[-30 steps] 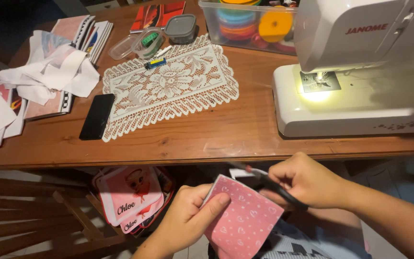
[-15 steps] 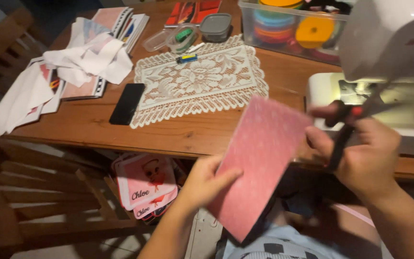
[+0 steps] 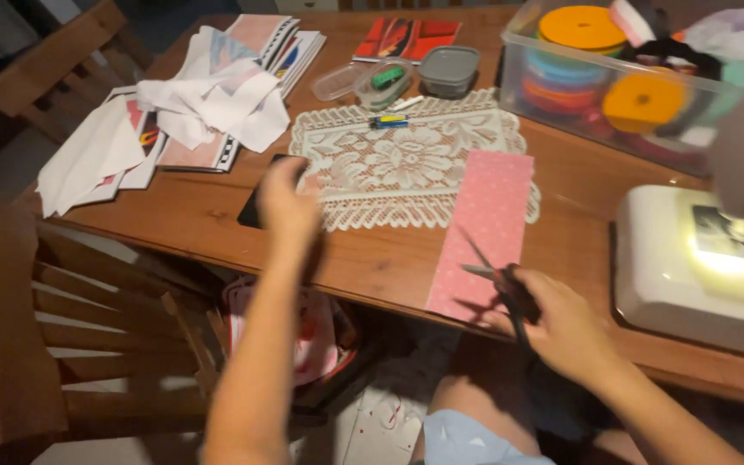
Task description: Using scissors to precisely cut out a heart-patterned design from a sheet of material on a workspace table.
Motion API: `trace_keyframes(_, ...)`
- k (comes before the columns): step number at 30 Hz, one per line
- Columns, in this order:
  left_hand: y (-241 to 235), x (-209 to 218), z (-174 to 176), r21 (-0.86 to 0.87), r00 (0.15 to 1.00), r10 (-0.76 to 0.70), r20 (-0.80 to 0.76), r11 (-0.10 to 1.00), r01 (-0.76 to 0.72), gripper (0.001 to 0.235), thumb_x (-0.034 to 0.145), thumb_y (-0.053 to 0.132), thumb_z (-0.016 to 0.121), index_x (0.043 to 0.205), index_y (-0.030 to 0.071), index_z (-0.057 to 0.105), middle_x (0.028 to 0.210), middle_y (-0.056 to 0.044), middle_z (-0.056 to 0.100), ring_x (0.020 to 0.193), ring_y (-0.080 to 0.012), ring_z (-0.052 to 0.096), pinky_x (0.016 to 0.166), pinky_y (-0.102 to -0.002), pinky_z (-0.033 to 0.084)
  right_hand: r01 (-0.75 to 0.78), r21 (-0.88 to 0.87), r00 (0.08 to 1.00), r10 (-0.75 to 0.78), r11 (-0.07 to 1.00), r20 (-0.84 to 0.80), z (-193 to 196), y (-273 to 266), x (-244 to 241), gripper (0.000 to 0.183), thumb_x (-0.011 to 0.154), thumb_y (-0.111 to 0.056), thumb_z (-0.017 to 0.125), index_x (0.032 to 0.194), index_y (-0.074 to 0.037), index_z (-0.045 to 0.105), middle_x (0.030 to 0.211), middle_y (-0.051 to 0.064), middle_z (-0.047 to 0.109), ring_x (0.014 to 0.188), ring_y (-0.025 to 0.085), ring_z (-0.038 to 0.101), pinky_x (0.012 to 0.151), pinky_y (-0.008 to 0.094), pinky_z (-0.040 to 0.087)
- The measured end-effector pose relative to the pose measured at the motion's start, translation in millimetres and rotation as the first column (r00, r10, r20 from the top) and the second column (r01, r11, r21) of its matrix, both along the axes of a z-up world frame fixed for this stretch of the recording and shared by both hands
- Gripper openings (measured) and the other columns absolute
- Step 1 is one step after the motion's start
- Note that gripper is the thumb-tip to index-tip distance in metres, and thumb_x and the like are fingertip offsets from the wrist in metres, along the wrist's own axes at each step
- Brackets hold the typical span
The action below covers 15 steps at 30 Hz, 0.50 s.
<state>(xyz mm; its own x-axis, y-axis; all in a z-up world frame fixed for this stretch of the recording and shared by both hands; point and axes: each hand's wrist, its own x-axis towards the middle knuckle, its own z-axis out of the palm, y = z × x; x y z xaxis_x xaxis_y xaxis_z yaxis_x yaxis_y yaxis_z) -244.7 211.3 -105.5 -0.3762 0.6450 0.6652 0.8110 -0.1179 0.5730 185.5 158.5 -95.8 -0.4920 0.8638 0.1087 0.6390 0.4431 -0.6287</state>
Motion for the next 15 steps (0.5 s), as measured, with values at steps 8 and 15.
trace_keyframes(8,-53,-301,-48,-0.053,0.627,0.735,-0.257,0.637,-0.769,0.035,0.088,0.013,0.077,0.114,-0.008,0.069,0.125,-0.027,0.066,0.117,-0.0456,0.057,0.091,-0.061,0.047,0.194,-0.296,0.897,-0.292,0.935,-0.332,-26,-3,3,0.037,0.072,-0.013,0.086,0.106,-0.005,0.074,0.126,-0.001,0.083,0.085,0.009,0.075,0.085,0.027,0.06)
trace_keyframes(15,-61,-411,-49,-0.332,0.573,0.617,-0.54,0.469,-0.818,0.041,0.099,0.036,0.065,0.118,0.002,0.075,0.127,-0.02,0.07,0.126,-0.04,0.054,0.097,-0.055,0.044,0.096,-0.932,0.382,-0.877,0.351,-0.291,-34,26,-10,0.043,0.106,0.003,0.031,0.146,0.011,0.044,0.145,0.03,0.05,0.115,0.041,0.036,0.105,0.074,0.037)
